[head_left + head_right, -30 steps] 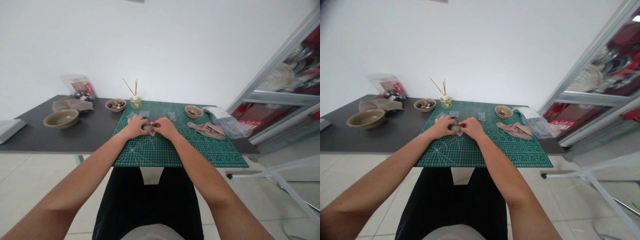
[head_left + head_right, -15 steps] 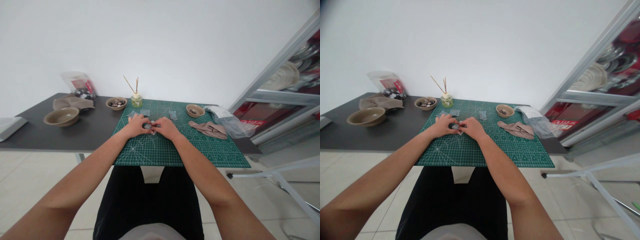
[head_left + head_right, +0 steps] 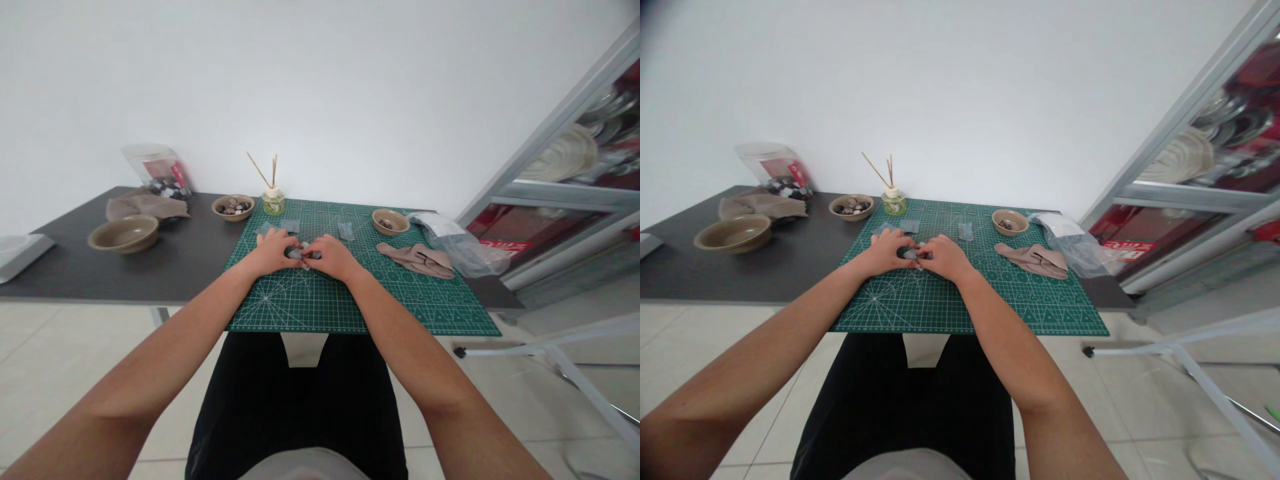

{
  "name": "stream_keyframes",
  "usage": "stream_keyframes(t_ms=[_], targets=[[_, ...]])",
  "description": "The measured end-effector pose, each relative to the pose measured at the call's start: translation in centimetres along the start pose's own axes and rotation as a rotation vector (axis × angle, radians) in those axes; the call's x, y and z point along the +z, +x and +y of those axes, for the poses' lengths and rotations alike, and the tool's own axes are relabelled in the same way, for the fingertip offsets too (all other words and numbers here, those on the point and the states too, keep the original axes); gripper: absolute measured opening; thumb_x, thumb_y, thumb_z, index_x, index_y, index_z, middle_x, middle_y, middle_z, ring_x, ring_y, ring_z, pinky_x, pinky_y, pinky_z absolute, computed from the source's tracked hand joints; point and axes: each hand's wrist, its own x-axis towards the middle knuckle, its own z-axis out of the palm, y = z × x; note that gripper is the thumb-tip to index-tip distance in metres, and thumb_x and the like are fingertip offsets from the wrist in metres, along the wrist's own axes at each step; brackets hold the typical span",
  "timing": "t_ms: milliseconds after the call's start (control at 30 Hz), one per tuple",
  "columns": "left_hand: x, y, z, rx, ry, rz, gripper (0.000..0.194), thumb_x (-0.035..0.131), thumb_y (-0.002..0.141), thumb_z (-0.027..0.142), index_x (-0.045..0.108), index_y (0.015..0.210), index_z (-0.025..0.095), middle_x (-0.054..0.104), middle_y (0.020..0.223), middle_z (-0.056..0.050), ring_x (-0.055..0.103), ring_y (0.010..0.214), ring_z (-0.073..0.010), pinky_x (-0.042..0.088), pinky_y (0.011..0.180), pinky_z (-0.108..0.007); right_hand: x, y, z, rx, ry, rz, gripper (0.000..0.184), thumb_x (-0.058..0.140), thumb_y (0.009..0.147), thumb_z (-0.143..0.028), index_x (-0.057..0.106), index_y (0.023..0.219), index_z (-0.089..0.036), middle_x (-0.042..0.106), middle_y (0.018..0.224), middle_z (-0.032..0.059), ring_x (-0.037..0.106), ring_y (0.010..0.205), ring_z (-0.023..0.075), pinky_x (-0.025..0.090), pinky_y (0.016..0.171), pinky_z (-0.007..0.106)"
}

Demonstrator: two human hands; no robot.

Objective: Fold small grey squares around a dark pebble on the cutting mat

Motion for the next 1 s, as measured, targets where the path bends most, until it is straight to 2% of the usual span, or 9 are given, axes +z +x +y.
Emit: stream_keyframes(t_ms=[100, 267, 433, 567, 667, 767, 867, 1000], targets=[[0.01, -0.01, 0.01, 0.008, -0.001, 0.002, 0.056, 0.062, 0.072, 0.071, 0.069, 0.106, 0.027, 0.056, 0.105, -0.009, 0.045, 0.106, -0.0335, 0.032, 0.086, -0.045, 0.15, 0.16, -0.13, 0.041, -0.031, 0.008, 0.019, 0.070, 0.085, -0.030, 0.077, 0.098, -0.018, 0.073, 0.092, 0.0057, 0.058, 0.088, 0.0180, 0.038, 0.086, 0.031], [-0.03, 0.00, 0.09, 0.000, 0.006, 0.003, 0.059, 0.063, 0.070, 0.073, 0.069, 0.106, 0.027, 0.056, 0.106, -0.009, 0.045, 0.106, -0.0340, 0.032, 0.086, -0.045, 0.04, -0.04, -0.41, 0.186, -0.093, 0.095, 0.013, 0.070, 0.081, -0.027, 0.076, 0.089, -0.019, 0.070, 0.085, 0.0053, 0.055, 0.086, 0.0193, 0.038, 0.080, 0.030], [-0.02, 0.03, 0.08, -0.004, -0.004, 0.005, 0.059, 0.064, 0.070, 0.072, 0.069, 0.108, 0.028, 0.057, 0.107, -0.009, 0.045, 0.107, -0.0343, 0.032, 0.086, -0.045, -0.23, -0.18, -0.21, 0.108, -0.013, 0.073, 0.011, 0.075, 0.076, -0.027, 0.075, 0.082, -0.018, 0.070, 0.079, 0.0023, 0.056, 0.079, 0.0166, 0.039, 0.081, 0.030], [0.05, 0.05, 0.06, -0.003, -0.006, 0.001, 0.056, 0.064, 0.071, 0.071, 0.069, 0.108, 0.029, 0.056, 0.106, -0.009, 0.044, 0.107, -0.0337, 0.032, 0.088, -0.045, -0.22, 0.01, -0.15, 0.032, 0.048, 0.004, 0.012, 0.073, 0.082, -0.029, 0.077, 0.090, -0.021, 0.073, 0.086, 0.0014, 0.059, 0.083, 0.0159, 0.038, 0.084, 0.030], [0.08, 0.09, 0.04, -0.002, -0.003, 0.007, 0.056, 0.064, 0.070, 0.072, 0.069, 0.106, 0.028, 0.056, 0.105, -0.009, 0.044, 0.106, -0.0338, 0.032, 0.088, -0.045, -0.02, 0.19, -0.14, 0.050, 0.041, 0.001, 0.013, 0.071, 0.084, -0.028, 0.077, 0.094, -0.022, 0.074, 0.091, 0.0019, 0.060, 0.086, 0.0163, 0.038, 0.086, 0.031], [0.05, 0.12, 0.04, -0.005, 0.000, 0.004, 0.057, 0.064, 0.069, 0.073, 0.069, 0.104, 0.027, 0.056, 0.104, -0.009, 0.045, 0.105, -0.0338, 0.032, 0.087, -0.045, 0.13, 0.24, -0.12, 0.110, -0.004, 0.058, 0.013, 0.071, 0.083, -0.026, 0.077, 0.093, -0.020, 0.072, 0.088, 0.0036, 0.058, 0.086, 0.0173, 0.038, 0.086, 0.031], [-0.01, 0.14, 0.08, -0.004, 0.005, -0.003, 0.059, 0.064, 0.069, 0.073, 0.069, 0.106, 0.028, 0.056, 0.105, -0.009, 0.045, 0.105, -0.0338, 0.032, 0.086, -0.044, 0.01, 0.13, -0.16, 0.155, -0.027, 0.104, 0.010, 0.072, 0.079, -0.025, 0.076, 0.084, -0.018, 0.070, 0.082, 0.0039, 0.056, 0.082, 0.0177, 0.038, 0.082, 0.030], [-0.08, 0.10, 0.20, -0.006, 0.012, -0.001, 0.059, 0.064, 0.070, 0.071, 0.069, 0.109, 0.027, 0.058, 0.106, -0.010, 0.045, 0.106, -0.0343, 0.032, 0.085, -0.045, -0.27, -0.03, -0.12, 0.112, 0.005, 0.077, 0.008, 0.076, 0.075, -0.026, 0.073, 0.073, -0.018, 0.066, 0.074, 0.0015, 0.054, 0.078, 0.0164, 0.038, 0.079, 0.029]])
